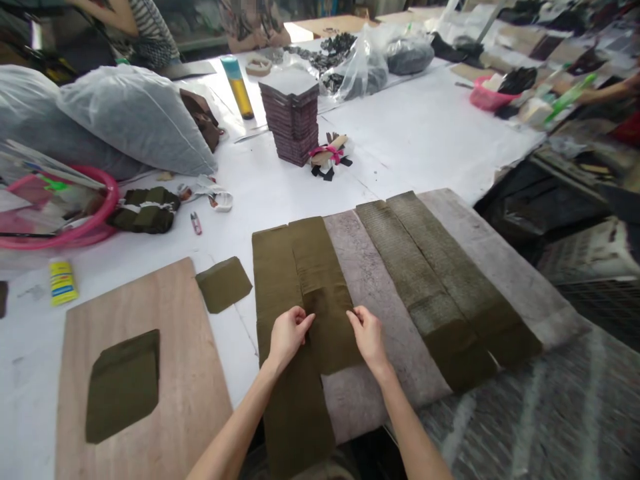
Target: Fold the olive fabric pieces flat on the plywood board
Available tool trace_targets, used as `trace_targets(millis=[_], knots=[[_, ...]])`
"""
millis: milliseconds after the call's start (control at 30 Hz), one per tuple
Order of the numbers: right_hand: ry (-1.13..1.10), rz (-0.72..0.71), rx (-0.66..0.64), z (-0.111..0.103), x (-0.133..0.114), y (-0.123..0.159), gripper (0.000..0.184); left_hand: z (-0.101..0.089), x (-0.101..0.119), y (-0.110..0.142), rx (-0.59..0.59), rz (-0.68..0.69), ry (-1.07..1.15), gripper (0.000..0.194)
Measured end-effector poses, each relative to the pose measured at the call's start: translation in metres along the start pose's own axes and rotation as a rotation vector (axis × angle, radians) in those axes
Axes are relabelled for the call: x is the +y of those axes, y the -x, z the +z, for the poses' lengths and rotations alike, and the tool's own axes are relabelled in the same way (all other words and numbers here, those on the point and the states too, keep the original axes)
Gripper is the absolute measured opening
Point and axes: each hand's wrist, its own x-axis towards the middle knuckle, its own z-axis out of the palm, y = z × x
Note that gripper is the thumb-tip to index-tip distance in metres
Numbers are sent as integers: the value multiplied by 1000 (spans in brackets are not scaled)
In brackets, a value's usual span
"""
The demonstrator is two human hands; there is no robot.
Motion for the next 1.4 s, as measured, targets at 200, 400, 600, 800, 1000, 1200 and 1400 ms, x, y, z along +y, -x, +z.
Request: trace_targets(millis=[200, 400, 600, 800, 1000, 1200, 1400], knots=[[221, 42, 27, 3, -5, -1, 27, 0, -2, -1, -2, -25, -67, 29], [244, 48, 28, 2, -5, 0, 28, -1, 2, -3, -22, -75, -47, 28], [212, 52, 38, -2, -4, -2, 29, 0, 2, -6, -41, -87, -40, 31], [329, 48, 6, -1, -7, -8, 27, 1, 1, -7, -22, -98, -108, 30], [356, 68, -8, -1, -8, -8, 28, 2, 3, -7, 0, -104, -132, 30], [360, 94, -30, -2, -7, -9, 28, 2, 5, -6, 12, -131, -147, 31], [429, 91, -53, -3, -13, -10, 22, 3, 6, -5, 31, -127, -211, 29]])
